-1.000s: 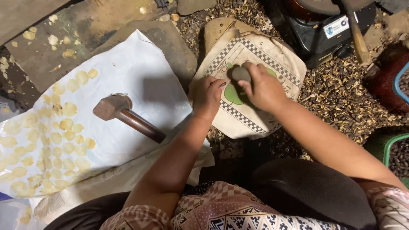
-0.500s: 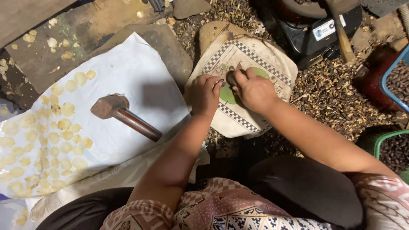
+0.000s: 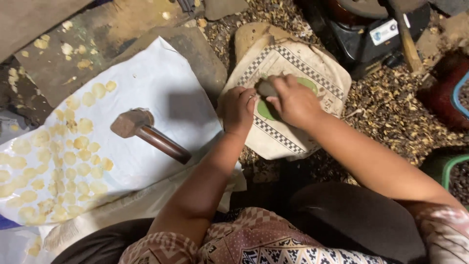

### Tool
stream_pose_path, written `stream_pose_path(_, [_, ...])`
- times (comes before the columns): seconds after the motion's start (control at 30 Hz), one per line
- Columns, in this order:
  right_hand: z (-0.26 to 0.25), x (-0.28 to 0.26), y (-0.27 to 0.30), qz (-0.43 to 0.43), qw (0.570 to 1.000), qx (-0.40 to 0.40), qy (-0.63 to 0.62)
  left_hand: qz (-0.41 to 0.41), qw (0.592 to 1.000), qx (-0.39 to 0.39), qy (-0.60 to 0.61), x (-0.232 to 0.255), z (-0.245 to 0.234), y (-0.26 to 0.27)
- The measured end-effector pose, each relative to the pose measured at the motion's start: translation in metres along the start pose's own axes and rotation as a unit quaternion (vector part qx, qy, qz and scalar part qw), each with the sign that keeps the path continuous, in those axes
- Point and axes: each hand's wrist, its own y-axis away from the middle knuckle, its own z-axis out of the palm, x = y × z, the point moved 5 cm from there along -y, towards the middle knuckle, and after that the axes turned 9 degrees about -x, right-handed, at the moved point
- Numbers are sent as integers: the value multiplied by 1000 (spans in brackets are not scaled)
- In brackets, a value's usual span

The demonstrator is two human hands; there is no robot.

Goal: The person uses a hammer to flatten cassava slices on a white sheet. They then use a stone pestle to grind cassava pieces on a patterned cloth. The person also stirs dark beans in a pan over a fire using a metal spatula.

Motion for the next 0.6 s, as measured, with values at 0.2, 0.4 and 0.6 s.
stream_pose_path(0.2, [33, 53, -27, 76, 996, -26, -50, -29, 996, -35, 73, -3, 0, 3])
stream_pose_path(0.4, [3, 15, -1, 67, 997, -27, -21, -3, 999, -47, 13, -14, 22, 4])
stream_pose_path(0.6, [-9, 69, 31, 158, 986, 53, -17, 32, 996, -34, 76, 11, 47, -25])
